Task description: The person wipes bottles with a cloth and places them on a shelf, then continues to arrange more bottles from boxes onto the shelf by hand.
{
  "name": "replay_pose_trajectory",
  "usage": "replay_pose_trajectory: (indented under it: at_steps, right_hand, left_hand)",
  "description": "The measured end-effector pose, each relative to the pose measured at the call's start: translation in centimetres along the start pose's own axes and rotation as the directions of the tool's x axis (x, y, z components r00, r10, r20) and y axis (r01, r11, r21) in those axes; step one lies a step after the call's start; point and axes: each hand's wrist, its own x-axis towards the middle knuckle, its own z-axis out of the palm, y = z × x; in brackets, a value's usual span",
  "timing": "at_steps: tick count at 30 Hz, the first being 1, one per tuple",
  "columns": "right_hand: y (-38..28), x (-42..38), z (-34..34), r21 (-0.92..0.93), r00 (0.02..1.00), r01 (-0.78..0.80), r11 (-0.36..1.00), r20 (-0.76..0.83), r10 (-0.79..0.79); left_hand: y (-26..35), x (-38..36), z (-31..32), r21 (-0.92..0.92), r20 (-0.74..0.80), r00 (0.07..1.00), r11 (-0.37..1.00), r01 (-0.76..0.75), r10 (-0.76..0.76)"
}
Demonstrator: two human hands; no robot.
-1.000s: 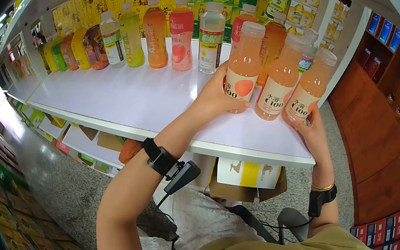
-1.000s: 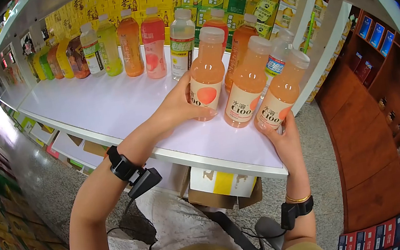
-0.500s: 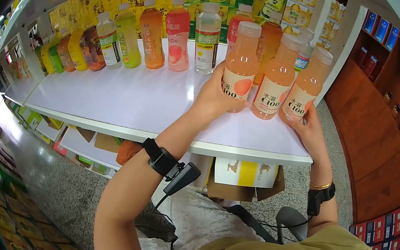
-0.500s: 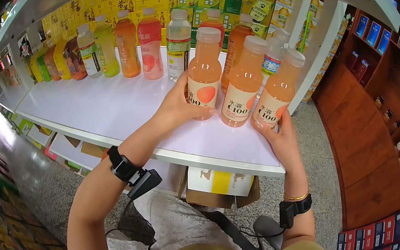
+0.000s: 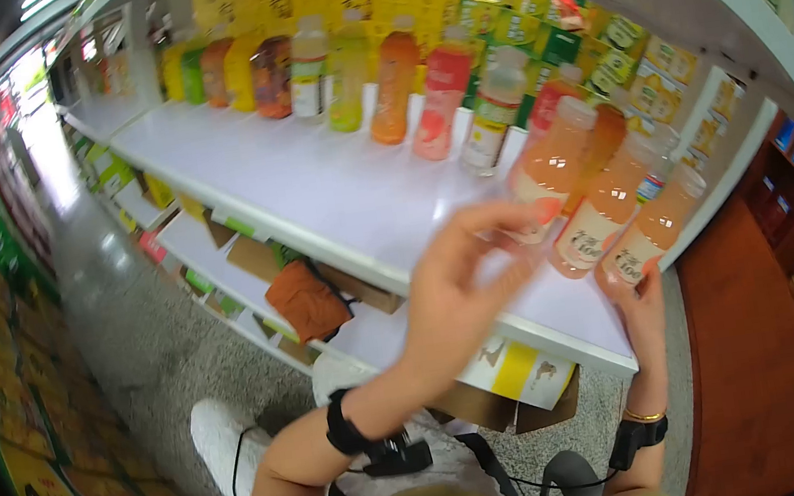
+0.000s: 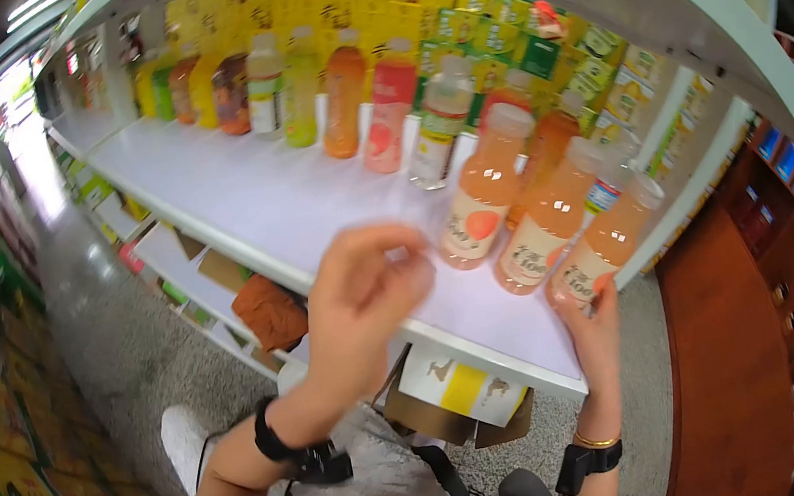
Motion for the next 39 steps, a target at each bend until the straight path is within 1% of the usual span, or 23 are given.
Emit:
replay_pose_trajectory:
  at_steps: [1,2,3,4,5,6,9,11,13,15,16,18,19,20,22,24,26,28,31,33,35,37,39]
  right_hand:
    - [0.1,0.0,0.0,0.067,1.000,-0.007,0.998,0.009,0.006]
    - [0.9,0.1,-0.3,0.120,1.000,-0.008,0.993,-0.020,0.011]
    - [1.8,0.2,-1.0,0.167,0.999,-0.016,0.986,-0.041,0.023]
    - [2.6,0.6,-2.2,0.101,0.998,-0.003,0.995,-0.056,0.009]
    - [3.3,0.7,-3.0,0.039,0.998,0.011,0.999,-0.067,-0.009]
    - [3.2,0.2,-2.8,-0.044,0.980,0.119,0.992,-0.156,-0.125]
    - [-0.5,-2.3,-1.6,-0.202,0.838,0.382,0.902,-0.335,-0.430]
    - [-3.3,-4.7,-1.1,-0.397,0.710,0.468,0.789,-0.364,-0.604]
    - [-5.9,-8.2,1.8,-0.304,0.709,0.534,0.789,-0.347,-0.614]
    - [-6.7,-10.8,3.9,-0.038,0.741,0.655,0.754,-0.163,-0.652]
    - [-7.8,-11.9,5.0,-0.134,0.724,0.689,0.713,0.074,-0.686]
    - [-10.5,-14.8,10.8,0.074,0.568,0.790,0.608,0.286,-0.772]
    - [-12.0,-15.8,12.7,-0.001,0.596,0.736,0.677,0.477,-0.646]
    - [-12.5,-15.7,15.3,-0.003,0.514,0.766,0.643,0.604,-0.609]
    - [-12.8,-16.0,20.7,-0.117,0.572,0.647,0.753,0.728,-0.378]
    - [-10.1,-14.1,25.1,-0.178,0.615,0.519,0.836,0.757,-0.221]
    - [-7.1,-11.3,29.2,-0.292,0.667,0.375,0.880,0.744,-0.037]
    - [-4.4,-8.0,33.0,-0.377,0.695,0.406,0.833,0.719,-0.013]
    - [0.4,-2.0,37.6,-0.439,0.732,0.348,0.828,0.679,0.052]
    - [2.7,1.2,39.7,-0.466,0.815,0.067,0.882,0.535,0.220]
    - [6.5,4.7,40.8,-0.502,0.815,0.050,0.864,0.520,0.255]
    - [6.3,5.2,42.8,-0.528,0.814,0.031,0.849,0.506,0.284]
    - [6.2,5.0,44.2,-0.550,0.834,-0.148,0.822,0.377,0.402]
  left_hand:
    - [1.1,-1.4,0.0,-0.127,0.159,0.945,0.956,-0.266,0.284]
    - [2.6,-3.1,0.2,-0.187,0.214,0.892,0.913,-0.363,0.399]
    - [3.9,-4.4,1.9,-0.644,0.177,0.848,0.710,-0.285,0.500]
    - [5.3,-4.5,1.9,-0.691,0.219,0.735,0.634,-0.348,0.642]
    - [5.8,-6.4,5.6,-0.814,-0.060,0.724,0.386,-0.433,0.687]
    - [6.8,-7.5,8.5,-0.849,-0.328,0.672,0.105,-0.518,0.664]
    - [8.4,-8.9,9.5,-0.839,-0.340,0.661,0.102,-0.534,0.669]
    - [9.3,-9.3,9.2,-0.824,-0.353,0.648,0.103,-0.557,0.675]
    - [10.2,-9.9,8.7,-0.812,-0.377,0.644,0.098,-0.576,0.666]
    - [11.4,-10.7,8.0,-0.804,-0.399,0.644,0.089,-0.588,0.652]
    - [11.9,-11.0,7.5,-0.800,-0.413,0.648,0.084,-0.594,0.640]
    - [13.1,-12.0,6.3,-0.796,-0.441,0.654,0.069,-0.601,0.615]
    - [13.7,-12.5,5.6,-0.794,-0.456,0.656,0.059,-0.605,0.601]
    - [14.2,-13.0,4.7,-0.789,-0.480,0.656,0.040,-0.613,0.582]
    - [15.4,-13.8,2.7,-0.773,-0.524,0.648,0.012,-0.635,0.552]
    - [16.3,-14.5,0.5,-0.758,-0.562,0.646,-0.010,-0.652,0.517]
    - [17.0,-15.0,-1.5,-0.742,-0.606,0.645,-0.041,-0.669,0.465]
    - [17.4,-15.1,-3.5,-0.724,-0.650,0.643,-0.072,-0.686,0.406]
    - [18.0,-14.9,-6.5,-0.701,-0.693,0.644,-0.099,-0.706,0.324]
    - [18.3,-14.4,-8.4,-0.691,-0.714,0.651,-0.109,-0.715,0.257]
    - [18.4,-14.0,-10.2,-0.679,-0.731,0.653,-0.116,-0.725,0.195]
    - [18.9,-13.4,-12.3,-0.676,-0.736,0.663,-0.116,-0.727,0.138]
    - [18.9,-12.7,-14.3,-0.669,-0.743,0.665,-0.110,-0.735,0.077]
